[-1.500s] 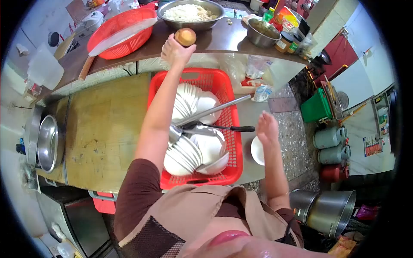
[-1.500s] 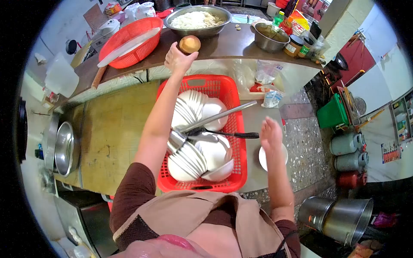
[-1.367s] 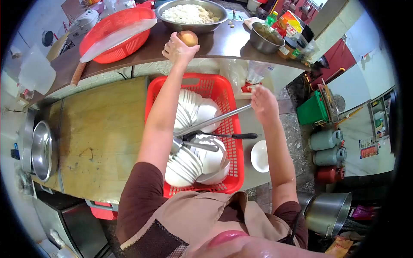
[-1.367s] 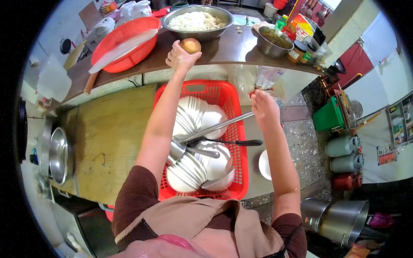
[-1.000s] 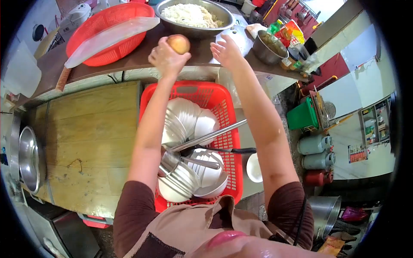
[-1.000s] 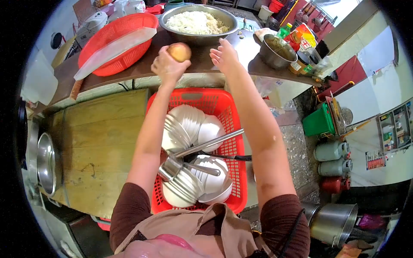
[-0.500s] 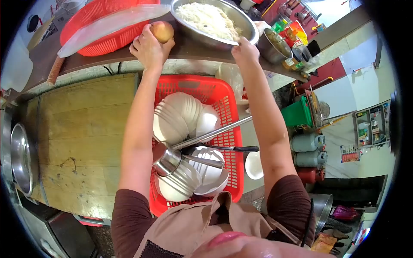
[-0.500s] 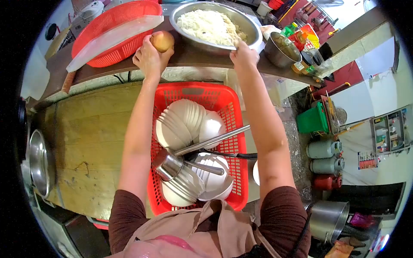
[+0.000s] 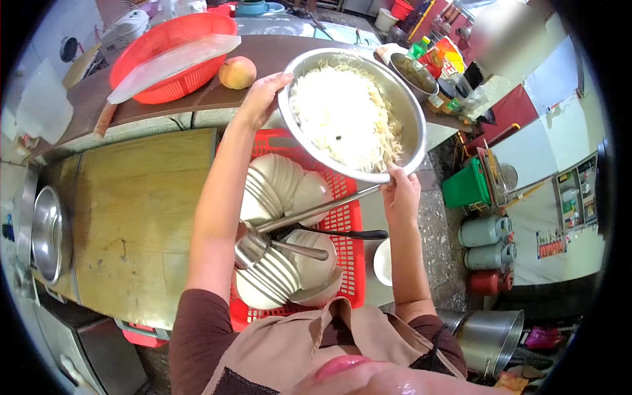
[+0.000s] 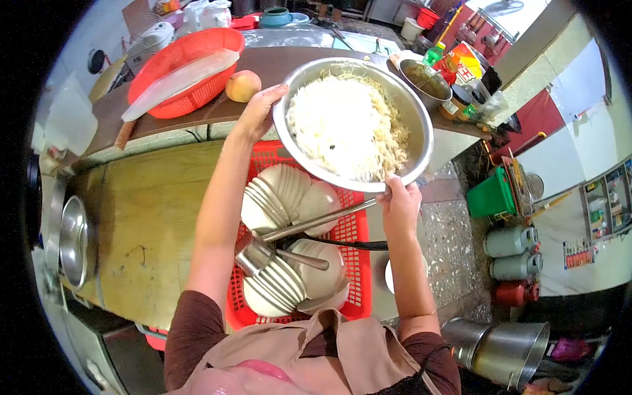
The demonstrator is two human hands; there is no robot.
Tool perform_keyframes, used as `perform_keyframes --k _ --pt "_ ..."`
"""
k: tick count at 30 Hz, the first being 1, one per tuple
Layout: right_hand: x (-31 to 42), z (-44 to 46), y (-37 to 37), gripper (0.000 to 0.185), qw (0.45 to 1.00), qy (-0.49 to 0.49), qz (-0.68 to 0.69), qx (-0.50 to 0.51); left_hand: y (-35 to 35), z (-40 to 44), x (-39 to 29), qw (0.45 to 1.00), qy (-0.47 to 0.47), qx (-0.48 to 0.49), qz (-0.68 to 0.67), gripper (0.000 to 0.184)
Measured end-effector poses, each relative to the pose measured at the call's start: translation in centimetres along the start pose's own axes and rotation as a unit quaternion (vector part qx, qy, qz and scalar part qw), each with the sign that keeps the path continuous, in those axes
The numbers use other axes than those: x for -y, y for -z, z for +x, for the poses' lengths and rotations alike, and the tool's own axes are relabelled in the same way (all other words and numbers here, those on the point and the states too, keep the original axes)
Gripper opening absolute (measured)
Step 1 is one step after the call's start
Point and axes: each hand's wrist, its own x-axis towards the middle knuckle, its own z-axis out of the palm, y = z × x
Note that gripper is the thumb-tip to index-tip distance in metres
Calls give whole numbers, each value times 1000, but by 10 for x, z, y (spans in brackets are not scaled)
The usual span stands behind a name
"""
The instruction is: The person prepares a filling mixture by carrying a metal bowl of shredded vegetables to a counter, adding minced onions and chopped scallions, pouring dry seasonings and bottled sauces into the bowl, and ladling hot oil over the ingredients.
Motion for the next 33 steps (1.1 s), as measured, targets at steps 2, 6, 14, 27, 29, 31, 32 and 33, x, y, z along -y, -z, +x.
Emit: perform_keyframes --k 2,6,14,27,29,31,32,33 --pt "-1 -4 25 9 1000 8 -18 9 -7 -1 18 999 -24 -21 12 28" --pt "21 -43 77 12 999 0 -44 -20 -44 -96 37 998 -31 -44 -17 48" --pt "76 -116 168 24 971 -29 -62 230 -125 -336 53 979 -122 -162 9 44" --pt "12 -253 69 32 764 -127 -226 592 -144 -657 103 670 -226 -692 143 20" --pt "-38 -301 38 33 732 -130 -232 627 -122 -731 113 613 -218 -741 166 20" --pt "-61 -337 -7 31 680 -140 -228 683 -114 -767 114 541 -224 -795 161 23" --pt "-72 -354 -25 28 636 -148 -232 721 -111 -781 117 519 -253 -807 124 25" --pt "-90 -374 -42 27 603 -142 -291 729 -98 -806 124 480 -252 -834 106 25"
